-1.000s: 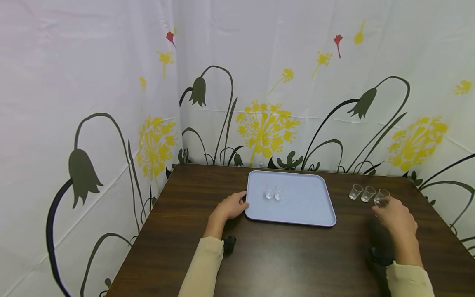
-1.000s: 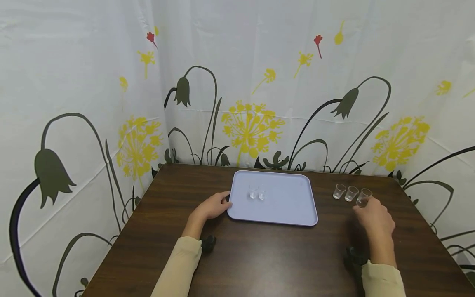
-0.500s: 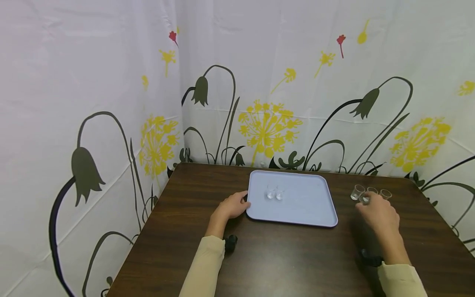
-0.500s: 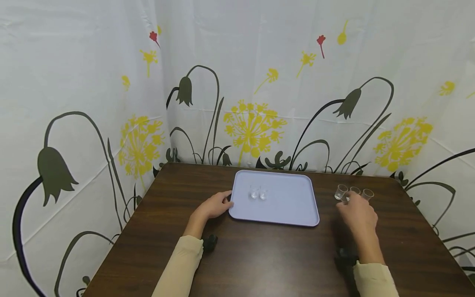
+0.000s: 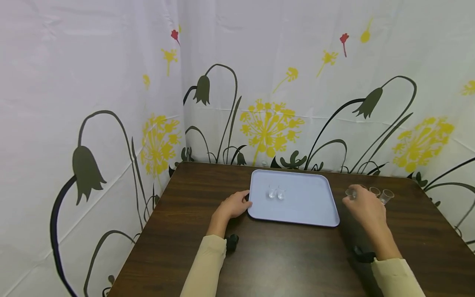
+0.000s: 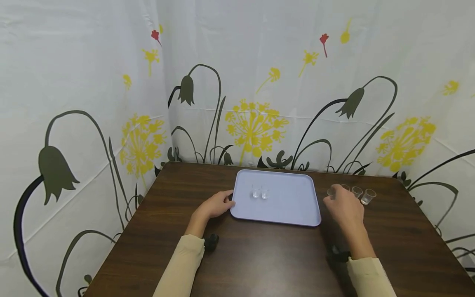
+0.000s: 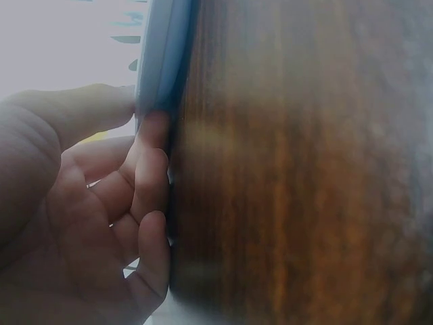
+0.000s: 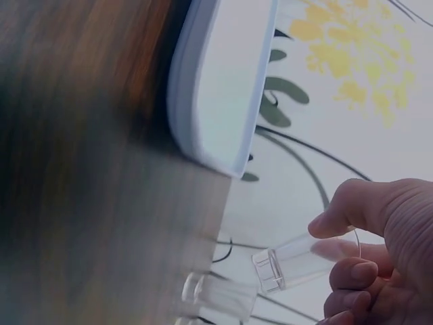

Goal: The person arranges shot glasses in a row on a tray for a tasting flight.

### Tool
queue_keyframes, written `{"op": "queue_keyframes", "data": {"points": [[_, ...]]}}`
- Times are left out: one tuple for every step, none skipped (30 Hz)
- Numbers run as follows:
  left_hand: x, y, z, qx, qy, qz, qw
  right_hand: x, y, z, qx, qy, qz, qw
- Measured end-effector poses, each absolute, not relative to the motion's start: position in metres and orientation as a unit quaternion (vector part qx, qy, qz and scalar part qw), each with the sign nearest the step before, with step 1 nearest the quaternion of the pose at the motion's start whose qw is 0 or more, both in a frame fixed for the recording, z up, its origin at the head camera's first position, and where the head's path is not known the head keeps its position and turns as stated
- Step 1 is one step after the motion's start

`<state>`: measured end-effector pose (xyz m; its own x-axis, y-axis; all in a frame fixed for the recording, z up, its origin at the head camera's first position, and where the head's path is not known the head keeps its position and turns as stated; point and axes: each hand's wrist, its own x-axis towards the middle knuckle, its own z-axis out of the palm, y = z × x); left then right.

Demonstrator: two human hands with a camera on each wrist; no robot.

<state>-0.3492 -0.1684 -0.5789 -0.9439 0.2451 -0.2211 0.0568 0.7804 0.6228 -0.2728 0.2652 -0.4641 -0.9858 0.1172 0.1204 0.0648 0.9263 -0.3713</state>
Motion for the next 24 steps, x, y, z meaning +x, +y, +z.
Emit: {"op": "queue_keyframes", "data": {"points": [[-0.349,-0.168,-0.579,0.08,0.932,0.322,0.147,-0.273,0.263,-0.464,-0.043,-0.979,0.184,0.075],[-0.349,-0.168,-0.579,0.08,0.932,0.322,0.147,-0.274,0.26,-0.465,-0.04,-0.979,0.183,0.078],[-0.348,-0.168,-0.578,0.08,0.932,0.322,0.149,-0.274,0.257,-0.465,-0.038,-0.979,0.182,0.081],[-0.347,-0.168,-0.576,0.081,0.932,0.322,0.147,-0.275,0.254,-0.466,-0.037,-0.979,0.182,0.081],[-0.345,-0.168,-0.574,0.079,0.931,0.323,0.148,-0.276,0.251,-0.466,-0.035,-0.979,0.183,0.082],[-0.343,-0.168,-0.572,0.079,0.932,0.323,0.148,-0.277,0.248,-0.466,-0.035,-0.979,0.186,0.081],[-0.342,-0.168,-0.57,0.079,0.931,0.324,0.147,-0.278,0.245,-0.466,-0.035,-0.978,0.188,0.079],[-0.34,-0.168,-0.568,0.079,0.931,0.325,0.146,-0.279,0.241,-0.465,-0.035,-0.978,0.191,0.079],[-0.339,-0.168,-0.567,0.08,0.931,0.325,0.143,-0.279,0.238,-0.465,-0.033,-0.977,0.194,0.078],[-0.339,-0.168,-0.568,0.08,0.931,0.325,0.141,-0.28,0.235,-0.465,-0.032,-0.977,0.196,0.078],[-0.34,-0.168,-0.57,0.078,0.932,0.325,0.144,-0.28,0.232,-0.464,-0.03,-0.976,0.199,0.079],[-0.342,-0.168,-0.572,0.079,0.931,0.325,0.142,-0.281,0.229,-0.464,-0.029,-0.976,0.201,0.078],[-0.344,-0.168,-0.576,0.08,0.931,0.326,0.143,-0.281,0.226,-0.464,-0.027,-0.976,0.203,0.078],[-0.346,-0.169,-0.579,0.082,0.931,0.326,0.143,-0.282,0.223,-0.463,-0.026,-0.975,0.205,0.078],[-0.346,-0.168,-0.578,0.081,0.931,0.326,0.144,-0.282,0.22,-0.463,-0.026,-0.975,0.207,0.076],[-0.34,-0.167,-0.57,0.079,0.93,0.329,0.145,-0.283,0.217,-0.463,-0.028,-0.975,0.207,0.074],[-0.333,-0.166,-0.561,0.079,0.928,0.333,0.147,-0.284,0.215,-0.463,-0.029,-0.975,0.207,0.072],[-0.327,-0.165,-0.552,0.079,0.927,0.337,0.147,-0.284,0.212,-0.463,-0.03,-0.975,0.206,0.071],[-0.32,-0.164,-0.541,0.079,0.926,0.338,0.148,-0.285,0.21,-0.463,-0.03,-0.976,0.205,0.072],[-0.316,-0.163,-0.536,0.082,0.926,0.337,0.147,-0.286,0.208,-0.463,-0.03,-0.976,0.203,0.072],[-0.311,-0.163,-0.53,0.084,0.928,0.334,0.143,-0.286,0.206,-0.463,-0.03,-0.976,0.202,0.073],[-0.308,-0.162,-0.524,0.085,0.927,0.336,0.144,-0.287,0.204,-0.464,-0.028,-0.977,0.2,0.073],[-0.309,-0.163,-0.525,0.086,0.927,0.336,0.145,-0.288,0.203,-0.464,-0.027,-0.977,0.199,0.074],[-0.311,-0.163,-0.527,0.087,0.928,0.334,0.144,-0.288,0.201,-0.464,-0.027,-0.977,0.199,0.073]]}}
